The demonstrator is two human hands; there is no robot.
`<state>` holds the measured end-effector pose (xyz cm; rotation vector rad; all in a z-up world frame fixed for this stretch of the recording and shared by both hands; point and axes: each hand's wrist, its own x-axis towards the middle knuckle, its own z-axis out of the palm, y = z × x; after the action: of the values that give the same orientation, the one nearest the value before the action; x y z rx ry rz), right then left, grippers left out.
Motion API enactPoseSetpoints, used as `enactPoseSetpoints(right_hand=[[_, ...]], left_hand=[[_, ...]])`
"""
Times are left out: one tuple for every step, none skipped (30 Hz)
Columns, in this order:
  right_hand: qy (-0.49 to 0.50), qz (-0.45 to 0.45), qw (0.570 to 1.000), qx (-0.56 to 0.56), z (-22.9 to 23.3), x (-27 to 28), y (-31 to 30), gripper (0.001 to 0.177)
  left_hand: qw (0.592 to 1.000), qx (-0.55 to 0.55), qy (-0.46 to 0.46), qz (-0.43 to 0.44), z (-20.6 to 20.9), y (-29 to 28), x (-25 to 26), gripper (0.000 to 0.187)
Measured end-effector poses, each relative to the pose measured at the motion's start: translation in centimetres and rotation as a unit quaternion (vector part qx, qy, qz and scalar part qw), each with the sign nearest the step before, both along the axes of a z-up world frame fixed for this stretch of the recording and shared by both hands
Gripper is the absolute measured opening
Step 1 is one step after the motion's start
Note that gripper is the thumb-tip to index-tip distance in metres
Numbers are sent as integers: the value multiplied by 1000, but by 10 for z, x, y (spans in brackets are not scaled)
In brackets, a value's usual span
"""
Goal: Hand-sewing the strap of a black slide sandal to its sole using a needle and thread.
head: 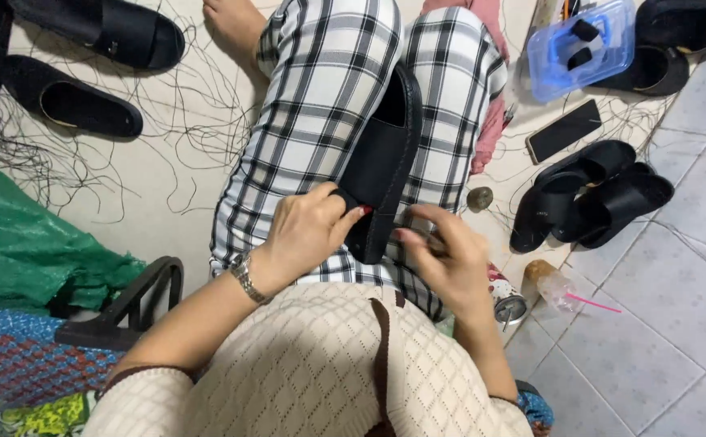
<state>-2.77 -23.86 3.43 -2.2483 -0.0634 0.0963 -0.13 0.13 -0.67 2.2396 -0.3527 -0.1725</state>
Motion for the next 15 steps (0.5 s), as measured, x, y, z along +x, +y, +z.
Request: enactPoseSetpoints(right_hand=[[33, 16, 999, 2, 0, 2, 7, 24], [64, 31, 997, 2, -1, 7, 14, 14], [65, 30, 997, 1, -9, 8, 16, 14], [83, 6, 996, 26, -15, 6, 16, 5], [101, -20, 993, 51, -21, 2, 16, 6], [107, -18, 993, 50, -26, 0, 18, 6], [120, -37, 989, 76, -29, -2, 19, 8], [124, -55, 985, 104, -36, -1, 22, 10], [122, -54, 985, 106, -37, 2, 25, 10], [127, -65, 983, 117, -36, 3, 27, 11], [132, -77, 980, 128, -35, 2, 29, 11], [123, -77, 981, 129, -27, 3, 22, 11], [135, -30, 984, 110, -19, 3, 15, 6], [148, 16, 985, 89, -11, 3, 8, 11], [141, 16, 986, 89, 7, 7, 7, 11]], left_hand=[[1000, -3, -7, 6, -4, 1, -1, 40], [1000, -8, -16, 11, -9, 1, 1, 38], [1000, -10, -15, 10, -15, 0, 4, 38], [999, -5, -35, 25, -20, -2, 2, 38], [998, 0, -54, 39, -24, -4, -1, 37], [998, 0, -47, 41, -26, -6, -2, 37], [997, 20, -70, 42, -27, -7, -4, 39], [993, 42, -101, 41, -30, -7, 0, 41], [993, 44, -103, 42, -33, -7, 1, 41], [990, 58, -118, 47, -35, -7, -1, 40], [987, 73, -134, 52, -36, -9, -3, 39], [986, 72, -142, 51, -28, -7, -2, 39], [988, 54, -134, 48, -19, -5, -1, 39], [991, 35, -126, 44, -11, -3, 0, 39], [990, 34, -132, 42, -13, 2, -2, 39]])
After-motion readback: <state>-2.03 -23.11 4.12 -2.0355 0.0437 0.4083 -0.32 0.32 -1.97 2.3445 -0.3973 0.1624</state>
